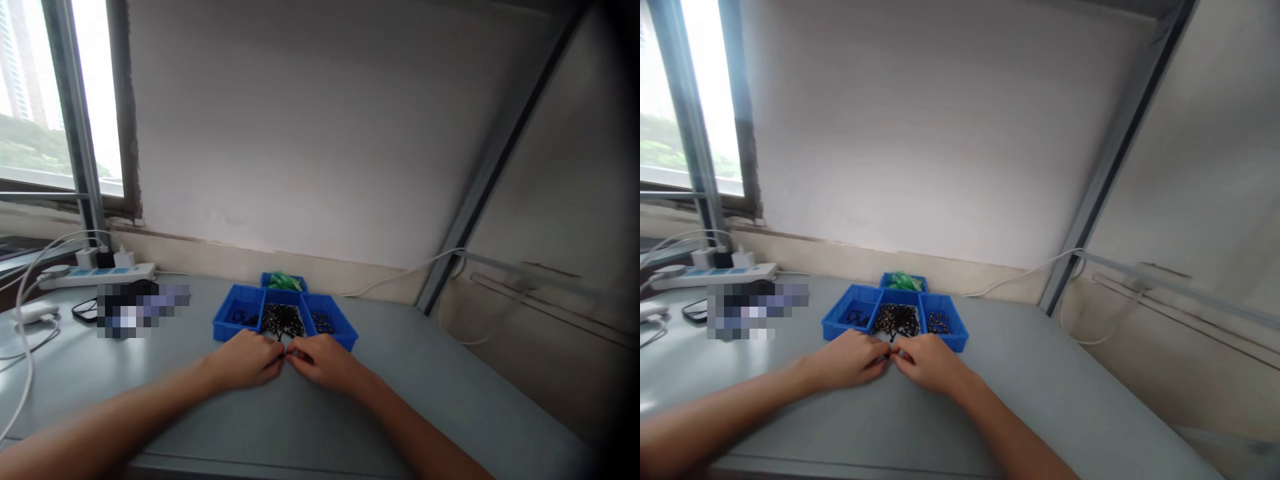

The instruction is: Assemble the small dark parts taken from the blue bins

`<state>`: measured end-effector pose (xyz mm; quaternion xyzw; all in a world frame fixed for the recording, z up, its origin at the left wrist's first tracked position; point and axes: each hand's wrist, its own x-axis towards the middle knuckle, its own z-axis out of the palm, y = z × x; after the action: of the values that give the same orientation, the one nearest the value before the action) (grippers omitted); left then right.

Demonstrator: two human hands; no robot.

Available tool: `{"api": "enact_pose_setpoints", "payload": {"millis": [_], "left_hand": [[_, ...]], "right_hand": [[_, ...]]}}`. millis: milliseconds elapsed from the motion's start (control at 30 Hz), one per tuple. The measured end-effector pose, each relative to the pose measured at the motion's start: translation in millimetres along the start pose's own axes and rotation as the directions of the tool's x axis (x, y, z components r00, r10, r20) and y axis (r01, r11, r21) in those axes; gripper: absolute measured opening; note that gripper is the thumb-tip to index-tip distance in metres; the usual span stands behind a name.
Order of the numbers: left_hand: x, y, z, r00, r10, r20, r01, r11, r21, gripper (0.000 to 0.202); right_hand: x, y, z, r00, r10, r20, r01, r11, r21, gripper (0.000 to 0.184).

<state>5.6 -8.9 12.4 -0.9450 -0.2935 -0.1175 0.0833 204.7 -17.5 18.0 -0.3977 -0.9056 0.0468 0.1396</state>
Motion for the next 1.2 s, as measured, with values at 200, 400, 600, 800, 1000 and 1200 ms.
{"api": "enact_pose_setpoints", "payload": {"millis": [200,400,600,800,1000,1200], "left_hand": [[0.0,-1.1,2.3,1.000,-0.020,0.018,0.019,1.000,0.018,0.014],[-0.3,-2.6,2.0,0.999,-0.038,-0.002,0.038,0.999,0.010,0.012],[0.6,-1.1,-4.4,0.998,-0.026,-0.052,0.021,0.996,-0.086,0.009],[0.8,-1.5,-4.3,0.995,0.032,-0.096,-0.047,0.987,-0.156,0.008],[1.1,-3.1,-2.8,0.992,0.026,-0.124,-0.049,0.982,-0.181,0.010],[1.0,-2.2,-2.7,0.991,0.009,-0.135,-0.037,0.979,-0.201,0.012]], "right_hand": [[0.4,-0.8,-2.1,0.999,0.035,0.011,-0.035,0.999,-0.019,0.014],[1.4,2.9,-0.9,0.999,0.033,0.021,-0.033,0.999,-0.029,0.013],[2.2,3.4,0.6,0.998,0.032,0.056,-0.029,0.999,-0.042,0.018],[2.4,0.4,-0.4,0.996,-0.024,0.081,0.019,0.997,0.069,0.021],[3.1,0.7,-1.1,0.996,-0.003,0.089,-0.007,0.993,0.121,0.019],[2.4,2.0,0.0,0.997,-0.014,0.081,0.005,0.994,0.111,0.020]]}}
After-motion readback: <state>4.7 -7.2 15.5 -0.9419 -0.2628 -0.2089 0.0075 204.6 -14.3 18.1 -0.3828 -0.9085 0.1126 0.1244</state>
